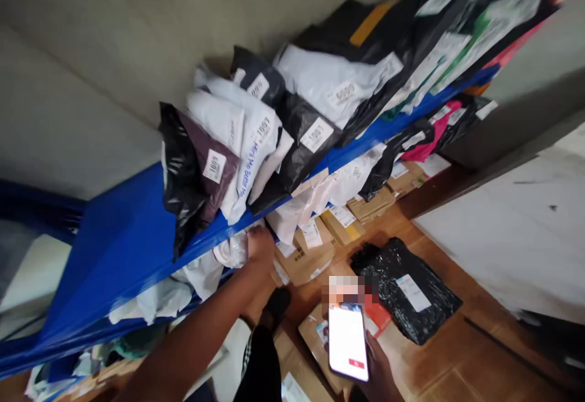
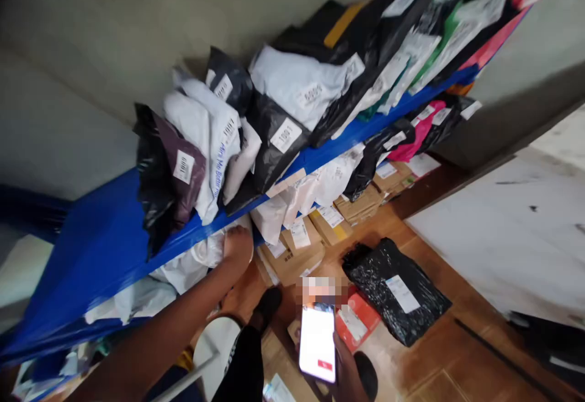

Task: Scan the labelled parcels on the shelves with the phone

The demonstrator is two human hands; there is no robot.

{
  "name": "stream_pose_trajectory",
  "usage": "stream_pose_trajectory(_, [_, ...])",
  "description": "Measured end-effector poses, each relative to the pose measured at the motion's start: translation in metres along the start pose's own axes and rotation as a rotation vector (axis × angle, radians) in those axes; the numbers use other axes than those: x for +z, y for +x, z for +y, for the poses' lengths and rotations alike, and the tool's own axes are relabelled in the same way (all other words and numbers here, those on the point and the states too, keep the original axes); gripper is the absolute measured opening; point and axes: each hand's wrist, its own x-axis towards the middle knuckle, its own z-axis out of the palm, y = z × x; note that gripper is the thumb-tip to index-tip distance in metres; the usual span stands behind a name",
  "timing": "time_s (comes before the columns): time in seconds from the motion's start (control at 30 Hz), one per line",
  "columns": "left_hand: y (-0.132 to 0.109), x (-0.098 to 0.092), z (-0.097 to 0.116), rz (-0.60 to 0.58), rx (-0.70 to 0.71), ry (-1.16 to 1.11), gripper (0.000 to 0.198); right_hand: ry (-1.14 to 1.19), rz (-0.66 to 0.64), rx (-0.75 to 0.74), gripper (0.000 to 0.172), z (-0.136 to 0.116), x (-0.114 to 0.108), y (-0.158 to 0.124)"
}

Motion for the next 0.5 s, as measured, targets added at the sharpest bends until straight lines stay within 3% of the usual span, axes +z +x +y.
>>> stream_pose_trajectory(0.1, [0.031, 0.052, 0.037, -0.025, -0.105, -0.029, 0.049, -0.084, 0.075, 0.036, 0.054, 0.005, 0.008, 0.039])
stream_pose_trajectory(0.17, [0.044, 0.096, 0.055, -0.064, -0.156, -0.071, 0.058, -0.124, 0.101, 0.073, 0.057, 0.007, 0.002, 0.063])
stream_pose_trajectory(0.23, [0.050, 0.135, 0.063, 0.018, -0.210, -0.229, 0.082, -0.133, 0.064, 0.095, 0.057, 0.008, -0.015, 0.084])
stream_pose_trajectory(0.3, [0.055, 0.163, 0.063, 0.203, -0.254, -0.484, 0.104, -0.126, 0.011, 0.113, 0.061, 0.006, -0.038, 0.101])
stream_pose_trajectory(0.37, [0.062, 0.178, 0.059, 0.373, -0.289, -0.737, 0.110, -0.148, -0.021, 0.131, 0.063, 0.002, -0.062, 0.114])
stream_pose_trajectory(0.5, [0.076, 0.183, 0.051, 0.542, -0.368, -1.032, 0.079, -0.281, 0.048, 0.087, 0.037, -0.004, -0.093, 0.131])
